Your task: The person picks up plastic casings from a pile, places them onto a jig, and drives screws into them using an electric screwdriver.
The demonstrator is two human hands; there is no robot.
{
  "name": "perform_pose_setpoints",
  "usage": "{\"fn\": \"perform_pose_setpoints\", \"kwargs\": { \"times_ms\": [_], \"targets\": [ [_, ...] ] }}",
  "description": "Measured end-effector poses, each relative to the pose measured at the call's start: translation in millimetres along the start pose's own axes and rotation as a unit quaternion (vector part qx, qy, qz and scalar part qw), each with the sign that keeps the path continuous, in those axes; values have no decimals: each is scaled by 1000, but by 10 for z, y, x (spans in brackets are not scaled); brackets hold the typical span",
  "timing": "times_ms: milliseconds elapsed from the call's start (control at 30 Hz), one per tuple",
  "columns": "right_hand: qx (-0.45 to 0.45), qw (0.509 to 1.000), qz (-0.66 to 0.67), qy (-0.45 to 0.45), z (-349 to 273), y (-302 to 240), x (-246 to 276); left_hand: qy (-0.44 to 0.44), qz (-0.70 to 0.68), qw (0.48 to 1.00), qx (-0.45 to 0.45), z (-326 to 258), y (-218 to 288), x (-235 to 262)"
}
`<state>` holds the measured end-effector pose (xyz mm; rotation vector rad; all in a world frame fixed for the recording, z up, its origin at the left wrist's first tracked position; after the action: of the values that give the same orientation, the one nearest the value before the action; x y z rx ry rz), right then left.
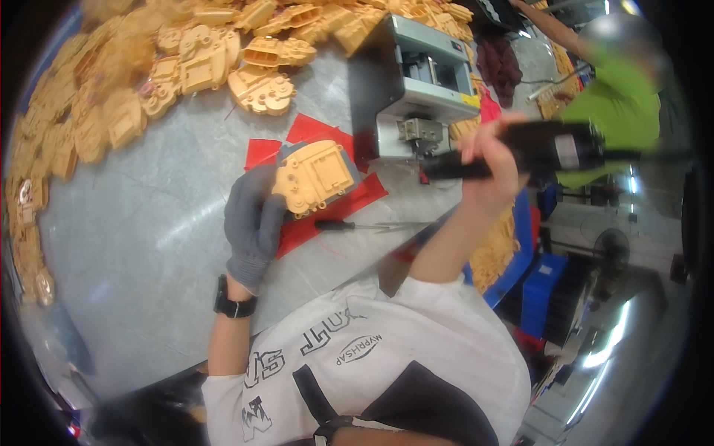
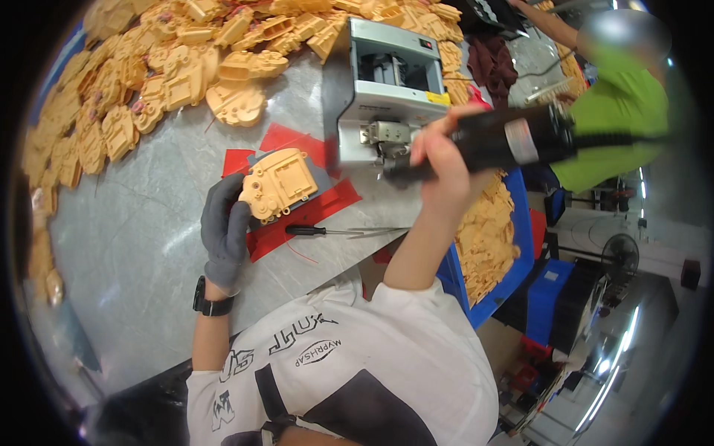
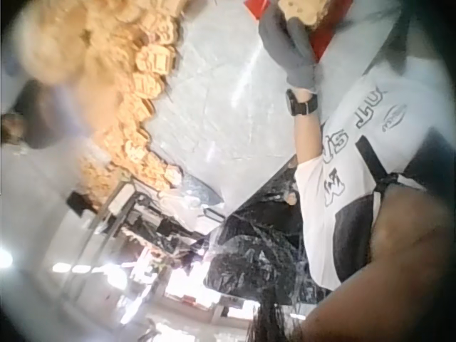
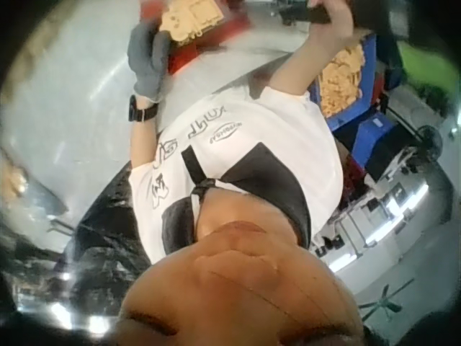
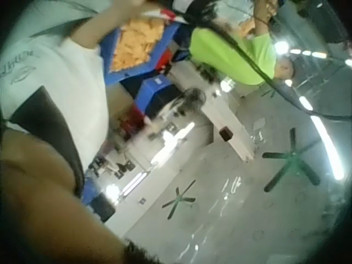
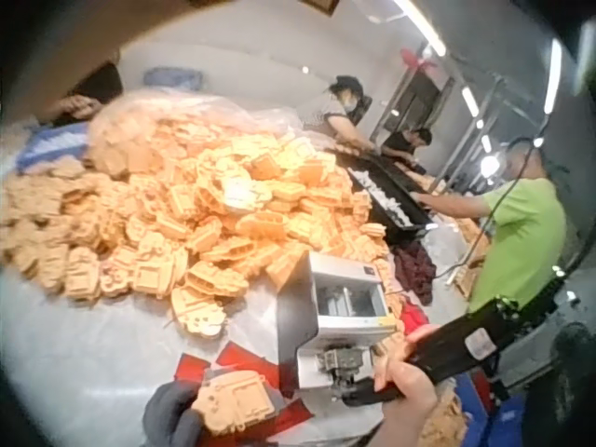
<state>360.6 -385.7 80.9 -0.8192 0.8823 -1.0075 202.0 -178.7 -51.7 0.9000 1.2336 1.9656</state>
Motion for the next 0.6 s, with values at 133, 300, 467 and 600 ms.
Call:
{"fn": "perform_pose_setpoints", "kwargs": {
  "times_ms": [133,300,467,600],
  "targets": [
    [34,980,136,-145,-379,-244,-303,-11,24,999,-26,48,70,-54],
    [6,979,96,-179,-362,-73,-1071,8,0,1000,6,3,-23,-25],
    [14,985,47,-166,-280,70,-1283,24,-30,999,29,-48,-115,-49],
    [15,987,17,-160,-258,124,-1359,23,-5,1000,15,-52,-94,-2]
  ]
}}
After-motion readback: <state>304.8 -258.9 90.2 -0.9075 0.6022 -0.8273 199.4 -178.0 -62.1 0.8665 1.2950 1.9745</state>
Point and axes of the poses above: each hand's wrist, its own z-axis towards the middle knuckle, its own x-axis out of the back of the hand, y = z × x, the point moved 5 cm from there along z, towards the middle knuckle, and after that the axes turned 2 degrees about -z, right-handed, at the moved point
